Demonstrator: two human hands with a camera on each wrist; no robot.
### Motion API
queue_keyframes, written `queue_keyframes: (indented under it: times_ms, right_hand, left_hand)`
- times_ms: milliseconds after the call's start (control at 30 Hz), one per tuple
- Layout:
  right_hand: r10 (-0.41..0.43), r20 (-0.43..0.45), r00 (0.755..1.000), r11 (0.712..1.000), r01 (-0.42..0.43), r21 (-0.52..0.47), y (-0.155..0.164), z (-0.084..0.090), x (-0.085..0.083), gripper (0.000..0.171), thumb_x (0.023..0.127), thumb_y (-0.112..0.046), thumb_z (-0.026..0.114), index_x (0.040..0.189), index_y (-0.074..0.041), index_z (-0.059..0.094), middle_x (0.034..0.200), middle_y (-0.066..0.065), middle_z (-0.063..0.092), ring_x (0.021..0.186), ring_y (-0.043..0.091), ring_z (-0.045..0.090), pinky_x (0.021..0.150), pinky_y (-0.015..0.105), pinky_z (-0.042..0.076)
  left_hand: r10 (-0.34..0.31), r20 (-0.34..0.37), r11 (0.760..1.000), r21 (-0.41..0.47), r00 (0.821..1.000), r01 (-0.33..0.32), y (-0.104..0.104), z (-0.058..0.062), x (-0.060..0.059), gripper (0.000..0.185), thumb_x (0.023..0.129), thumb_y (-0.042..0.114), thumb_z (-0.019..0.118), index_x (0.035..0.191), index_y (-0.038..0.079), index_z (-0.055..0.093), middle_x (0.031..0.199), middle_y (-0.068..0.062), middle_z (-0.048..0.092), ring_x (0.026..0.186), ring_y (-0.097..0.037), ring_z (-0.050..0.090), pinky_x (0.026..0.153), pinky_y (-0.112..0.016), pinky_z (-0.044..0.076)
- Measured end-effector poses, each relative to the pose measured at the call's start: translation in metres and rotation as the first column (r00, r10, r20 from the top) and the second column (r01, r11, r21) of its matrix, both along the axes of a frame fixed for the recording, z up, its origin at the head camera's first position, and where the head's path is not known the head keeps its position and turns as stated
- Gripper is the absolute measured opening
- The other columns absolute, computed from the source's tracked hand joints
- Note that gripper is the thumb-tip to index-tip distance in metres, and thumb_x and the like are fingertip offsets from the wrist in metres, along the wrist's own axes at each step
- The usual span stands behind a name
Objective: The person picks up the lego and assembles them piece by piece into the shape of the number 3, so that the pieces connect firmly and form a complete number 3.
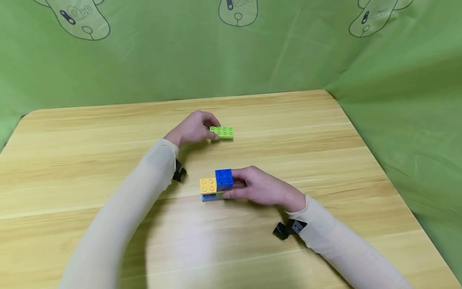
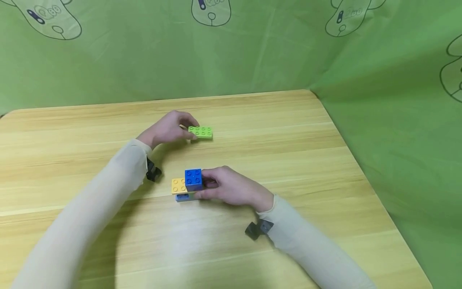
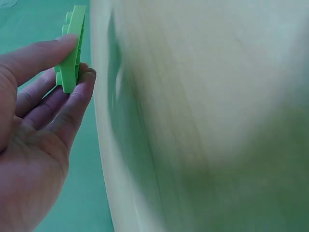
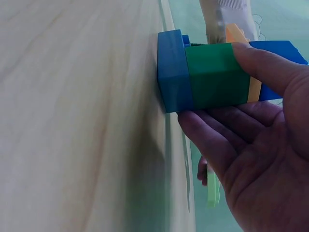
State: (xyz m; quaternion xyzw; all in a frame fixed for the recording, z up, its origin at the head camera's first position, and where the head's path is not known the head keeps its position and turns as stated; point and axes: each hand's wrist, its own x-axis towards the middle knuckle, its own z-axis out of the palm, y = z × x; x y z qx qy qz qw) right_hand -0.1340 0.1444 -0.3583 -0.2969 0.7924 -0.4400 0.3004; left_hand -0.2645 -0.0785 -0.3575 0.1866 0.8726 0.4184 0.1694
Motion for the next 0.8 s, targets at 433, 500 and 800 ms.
queue_keyframes:
  times_ms: [433,500,800]
  right_hand:
    - [-0.006,-0.003,1.0,1.0,0.006,0.023,0.0,0.001,0.001,0.036,0.092,-0.022,0.072,0.123,-0.006,0.064,0.111,-0.003,0.069,0.1,0.012,0.064,0.09,0.031,0.052]
    - [-0.008,-0.008,1.0,1.0,0.008,0.03,0.0,0.001,0.001,0.036,0.092,-0.023,0.072,0.123,-0.006,0.064,0.111,-0.003,0.069,0.099,0.012,0.064,0.09,0.031,0.052]
    - [-0.003,-0.028,1.0,0.999,0.004,0.052,0.0,0.001,0.001,0.035,0.092,-0.024,0.072,0.121,-0.006,0.065,0.109,-0.003,0.069,0.096,0.013,0.064,0.089,0.032,0.053]
  left_hand:
    - [0.218,0.044,0.968,0.122,0.975,-0.221,-0.028,-0.004,0.024,0.037,0.083,0.014,0.08,0.118,0.009,0.069,0.11,-0.007,0.062,0.102,-0.022,0.051,0.084,-0.034,0.044]
    - [0.251,0.054,0.955,0.15,0.966,-0.256,-0.03,-0.005,0.03,0.038,0.083,0.013,0.08,0.118,0.008,0.068,0.11,-0.008,0.061,0.102,-0.022,0.051,0.083,-0.035,0.044]
    - [0.333,0.124,0.901,0.25,0.935,-0.355,-0.035,-0.013,0.051,0.039,0.085,0.013,0.079,0.122,0.007,0.068,0.106,-0.009,0.063,0.094,-0.022,0.055,0.077,-0.034,0.048]
